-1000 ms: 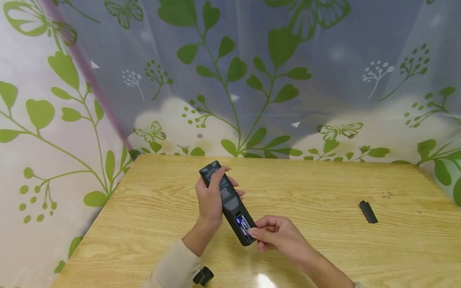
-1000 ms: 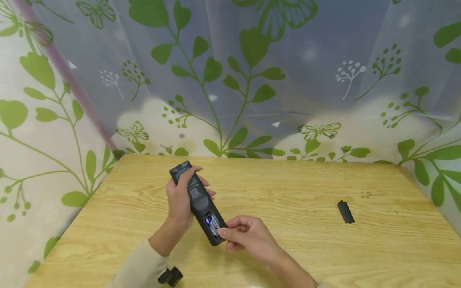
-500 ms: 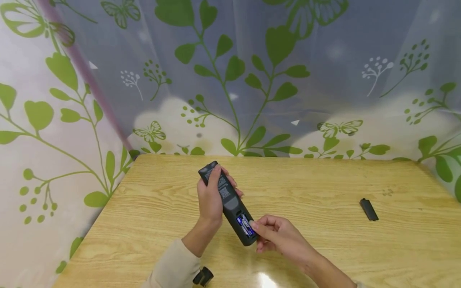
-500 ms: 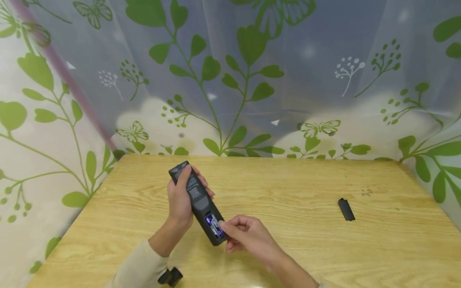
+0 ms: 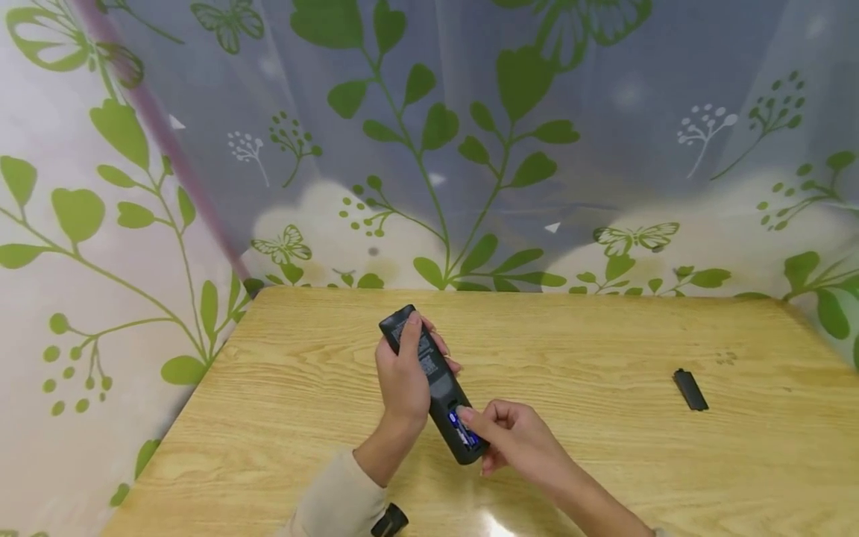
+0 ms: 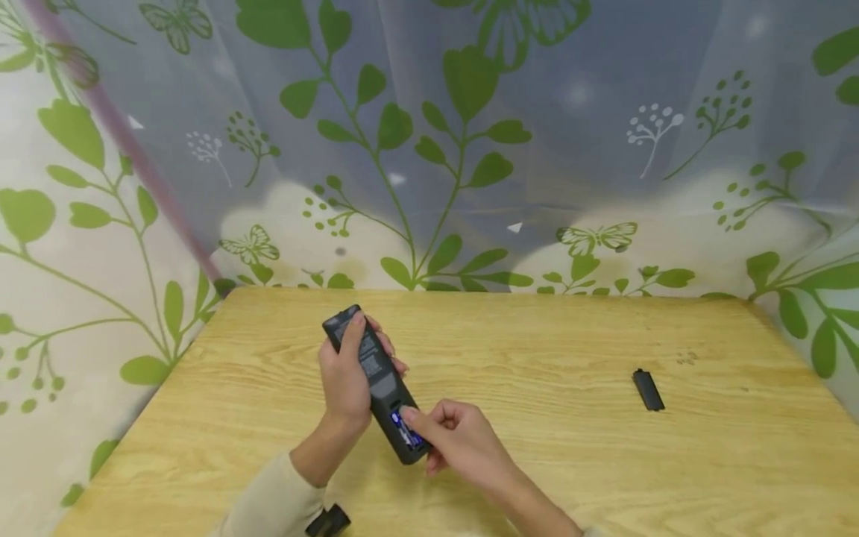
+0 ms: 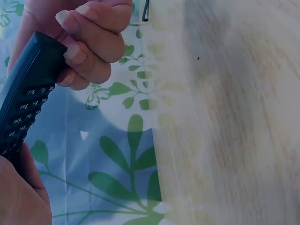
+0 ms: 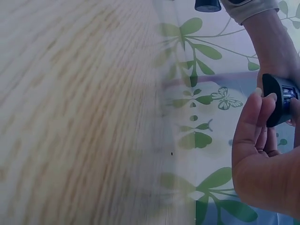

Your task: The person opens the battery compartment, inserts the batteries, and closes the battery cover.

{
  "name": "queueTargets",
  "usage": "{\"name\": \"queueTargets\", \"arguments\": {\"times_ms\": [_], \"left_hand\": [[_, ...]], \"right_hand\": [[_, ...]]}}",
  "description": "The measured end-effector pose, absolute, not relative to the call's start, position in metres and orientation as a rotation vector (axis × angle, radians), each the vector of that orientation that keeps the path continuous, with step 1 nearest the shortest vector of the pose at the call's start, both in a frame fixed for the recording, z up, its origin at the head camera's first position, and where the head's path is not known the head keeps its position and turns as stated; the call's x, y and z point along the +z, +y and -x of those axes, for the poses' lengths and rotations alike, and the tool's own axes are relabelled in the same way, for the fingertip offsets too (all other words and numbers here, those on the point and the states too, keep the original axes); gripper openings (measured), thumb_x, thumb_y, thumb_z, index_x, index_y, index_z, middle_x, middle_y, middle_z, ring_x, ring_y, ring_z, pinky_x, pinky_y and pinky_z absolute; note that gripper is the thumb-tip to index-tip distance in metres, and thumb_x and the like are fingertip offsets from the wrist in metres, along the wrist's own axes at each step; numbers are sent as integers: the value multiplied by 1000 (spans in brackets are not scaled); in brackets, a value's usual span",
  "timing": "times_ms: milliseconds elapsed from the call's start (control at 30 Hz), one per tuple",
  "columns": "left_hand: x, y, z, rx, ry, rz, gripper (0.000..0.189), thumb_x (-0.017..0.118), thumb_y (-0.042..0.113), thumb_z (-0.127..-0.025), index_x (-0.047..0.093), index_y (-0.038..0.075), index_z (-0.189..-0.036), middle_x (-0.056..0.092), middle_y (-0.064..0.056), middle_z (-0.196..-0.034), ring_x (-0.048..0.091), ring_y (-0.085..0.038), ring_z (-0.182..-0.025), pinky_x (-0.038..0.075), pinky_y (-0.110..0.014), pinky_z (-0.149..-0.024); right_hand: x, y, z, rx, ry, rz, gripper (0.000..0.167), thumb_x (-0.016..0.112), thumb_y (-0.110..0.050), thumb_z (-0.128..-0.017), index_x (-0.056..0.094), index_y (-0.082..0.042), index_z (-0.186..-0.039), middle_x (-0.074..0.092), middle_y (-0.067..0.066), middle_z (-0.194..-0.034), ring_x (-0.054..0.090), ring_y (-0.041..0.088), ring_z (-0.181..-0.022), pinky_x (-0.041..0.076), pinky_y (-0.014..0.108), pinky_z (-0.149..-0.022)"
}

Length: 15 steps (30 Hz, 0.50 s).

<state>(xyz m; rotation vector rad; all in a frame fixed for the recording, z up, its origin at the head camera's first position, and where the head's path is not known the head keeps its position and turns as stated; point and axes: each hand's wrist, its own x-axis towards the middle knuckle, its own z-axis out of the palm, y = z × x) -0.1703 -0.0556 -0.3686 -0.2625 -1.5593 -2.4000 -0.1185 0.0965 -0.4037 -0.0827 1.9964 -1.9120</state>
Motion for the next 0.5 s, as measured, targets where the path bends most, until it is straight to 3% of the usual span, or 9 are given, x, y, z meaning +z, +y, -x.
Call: {"name": "queueTargets", "arguments": {"times_ms": [167, 500], "left_hand": [[-371, -54, 170, -2392, -1563, 227, 38, 43, 30, -103, 49, -8, -97, 53, -13, -69, 59, -19, -45, 57, -37, -49], [-371, -58, 173, -2428, -1522, 225, 33, 43, 30, -103, 49, -2, -95, 55, -11, -67, 61, -20, -46, 57, -42, -50]], "right_hand": [[-407, 99, 118, -1903, 2045, 101, 36, 65, -36, -92, 57, -2, -83, 63, 7, -72, 57, 15, -53, 57, 34, -57], [-400, 138, 121, -1798, 2037, 275, 46, 46, -40, -101, 59, 4, -103, 61, 13, -89, 60, 22, -72, 58, 41, -68]]}}
